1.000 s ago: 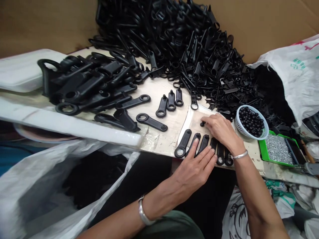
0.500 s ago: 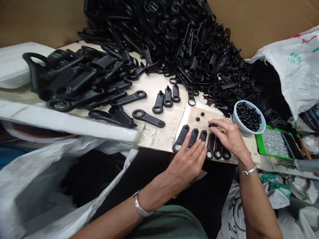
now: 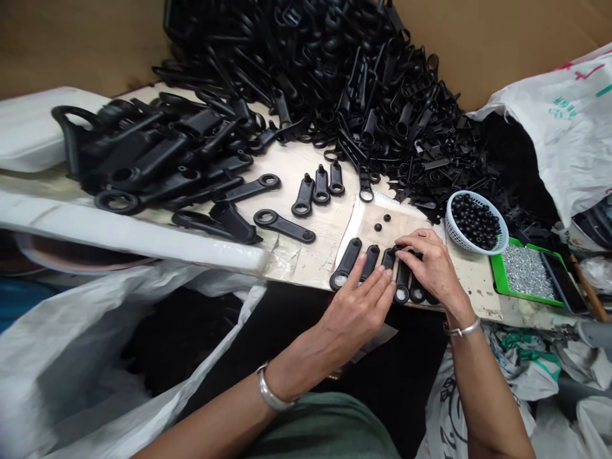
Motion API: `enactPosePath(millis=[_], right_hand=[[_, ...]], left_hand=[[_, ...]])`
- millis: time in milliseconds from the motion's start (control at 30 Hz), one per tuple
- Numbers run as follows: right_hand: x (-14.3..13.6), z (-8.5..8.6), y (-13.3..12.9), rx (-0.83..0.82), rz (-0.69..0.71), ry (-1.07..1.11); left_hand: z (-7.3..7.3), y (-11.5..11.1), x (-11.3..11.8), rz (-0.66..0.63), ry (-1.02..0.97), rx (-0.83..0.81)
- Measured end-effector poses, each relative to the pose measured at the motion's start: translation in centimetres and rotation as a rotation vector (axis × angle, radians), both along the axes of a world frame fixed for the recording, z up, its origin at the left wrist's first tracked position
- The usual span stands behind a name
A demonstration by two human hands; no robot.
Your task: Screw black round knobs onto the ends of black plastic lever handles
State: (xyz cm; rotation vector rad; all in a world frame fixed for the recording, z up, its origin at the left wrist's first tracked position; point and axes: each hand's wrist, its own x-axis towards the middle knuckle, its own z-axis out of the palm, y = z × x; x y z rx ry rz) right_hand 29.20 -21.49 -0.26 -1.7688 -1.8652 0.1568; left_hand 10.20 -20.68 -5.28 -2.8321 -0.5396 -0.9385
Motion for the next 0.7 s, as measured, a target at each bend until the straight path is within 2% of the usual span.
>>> enactPosePath(millis=[267, 500, 700], right_hand=[[0.0, -0.2, 0.0, 0.011, 0.016, -0.002], [-0.1, -0.1, 0.3, 0.079, 0.096, -0.17], [-0.7, 0.9, 0.5, 0.018, 0.165, -0.324]], left_hand=[[-0.3, 0.0, 0.0, 0.003, -0.01, 0.015], [0.0, -0.1, 0.0, 0.016, 0.015, 0.026], [-0.3, -0.3, -0.2, -0.011, 0.068, -0.018]])
